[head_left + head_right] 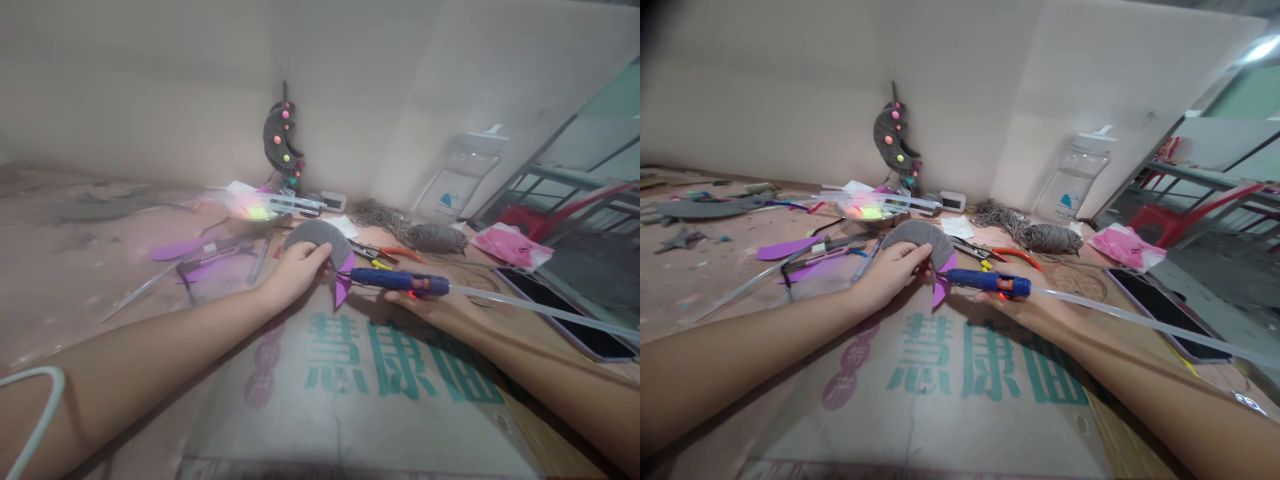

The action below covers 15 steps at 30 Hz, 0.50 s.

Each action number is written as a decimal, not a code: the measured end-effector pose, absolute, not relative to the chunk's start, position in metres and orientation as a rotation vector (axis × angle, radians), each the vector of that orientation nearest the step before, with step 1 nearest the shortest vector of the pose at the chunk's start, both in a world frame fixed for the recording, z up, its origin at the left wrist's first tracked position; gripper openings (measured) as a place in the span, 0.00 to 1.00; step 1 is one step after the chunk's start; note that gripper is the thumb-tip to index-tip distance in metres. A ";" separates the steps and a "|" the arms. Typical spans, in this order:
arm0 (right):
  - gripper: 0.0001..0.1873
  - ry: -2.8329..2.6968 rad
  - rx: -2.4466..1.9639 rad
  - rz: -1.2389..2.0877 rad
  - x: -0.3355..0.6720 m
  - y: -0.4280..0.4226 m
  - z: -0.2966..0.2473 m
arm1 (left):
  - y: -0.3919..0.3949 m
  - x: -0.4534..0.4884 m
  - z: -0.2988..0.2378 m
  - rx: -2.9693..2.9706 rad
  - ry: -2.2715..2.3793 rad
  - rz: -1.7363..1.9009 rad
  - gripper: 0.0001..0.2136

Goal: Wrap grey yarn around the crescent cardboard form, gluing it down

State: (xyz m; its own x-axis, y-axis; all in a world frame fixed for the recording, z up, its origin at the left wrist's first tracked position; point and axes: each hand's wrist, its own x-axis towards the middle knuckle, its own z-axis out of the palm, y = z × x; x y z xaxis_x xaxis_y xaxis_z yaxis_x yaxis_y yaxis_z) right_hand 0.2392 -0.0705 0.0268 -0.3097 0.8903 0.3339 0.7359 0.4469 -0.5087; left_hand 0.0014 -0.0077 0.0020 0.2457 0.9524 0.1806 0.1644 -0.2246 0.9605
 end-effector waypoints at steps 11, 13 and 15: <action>0.15 -2.139 -1.421 0.227 0.237 -0.071 0.028 | -0.006 0.002 -0.001 1.621 1.049 1.088 0.19; 0.15 -2.152 -1.422 0.209 0.237 -0.072 0.028 | -0.006 0.001 -0.002 1.639 1.036 1.088 0.19; 0.15 -2.159 -1.412 0.214 0.237 -0.071 0.028 | -0.005 0.001 -0.003 1.654 1.031 1.090 0.20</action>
